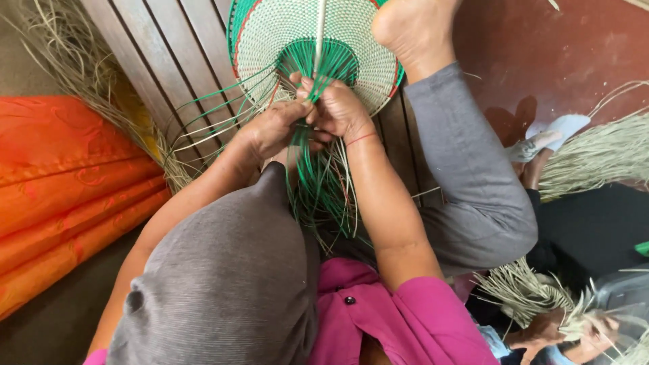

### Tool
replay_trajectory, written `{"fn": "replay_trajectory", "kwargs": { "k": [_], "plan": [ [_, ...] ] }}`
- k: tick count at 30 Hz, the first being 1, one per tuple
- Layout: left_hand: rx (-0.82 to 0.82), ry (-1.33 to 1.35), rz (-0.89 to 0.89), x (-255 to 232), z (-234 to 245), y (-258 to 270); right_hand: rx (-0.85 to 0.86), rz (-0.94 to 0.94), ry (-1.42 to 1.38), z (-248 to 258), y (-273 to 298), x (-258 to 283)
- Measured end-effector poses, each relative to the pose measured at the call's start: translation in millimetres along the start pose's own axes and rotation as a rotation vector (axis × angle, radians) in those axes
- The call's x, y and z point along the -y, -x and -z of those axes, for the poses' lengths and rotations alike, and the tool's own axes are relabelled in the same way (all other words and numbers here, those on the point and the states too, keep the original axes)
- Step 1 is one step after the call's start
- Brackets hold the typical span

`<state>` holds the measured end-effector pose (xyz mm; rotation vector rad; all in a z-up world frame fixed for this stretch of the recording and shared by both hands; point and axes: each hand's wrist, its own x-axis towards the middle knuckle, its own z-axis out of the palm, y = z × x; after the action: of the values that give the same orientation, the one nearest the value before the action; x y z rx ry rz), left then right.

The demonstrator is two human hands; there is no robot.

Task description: Weaving the outer edge of a circular fan using natural and green-colored fibers by hand.

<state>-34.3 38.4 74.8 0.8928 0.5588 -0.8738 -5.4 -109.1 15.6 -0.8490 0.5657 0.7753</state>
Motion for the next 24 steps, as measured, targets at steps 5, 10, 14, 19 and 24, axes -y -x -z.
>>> {"fn": "replay_trajectory", "kwargs": {
  "k": [5,10,14,19,24],
  "plan": [
    [-0.101,-0.652,-0.159,15.6,54.1,-14.8,0.087,0.185,0.105,28.6,-11.8,-14.0],
    [-0.080,-0.365,-0.158,32.0,55.2,-14.2,-0.001,-0.035,0.207,30.5,-5.9,8.1],
    [-0.019,-0.131,-0.116,67.9,79.2,-19.3,0.098,-0.058,-0.004,5.8,25.4,22.4],
    [-0.080,-0.264,-0.081,78.0,93.6,-17.7,0.171,-0.056,-0.153,12.9,19.5,-0.2],
    [-0.108,-0.440,-0.140,80.7,107.8,6.2,0.071,0.006,-0.096,-5.0,38.7,0.2]
  ]
}}
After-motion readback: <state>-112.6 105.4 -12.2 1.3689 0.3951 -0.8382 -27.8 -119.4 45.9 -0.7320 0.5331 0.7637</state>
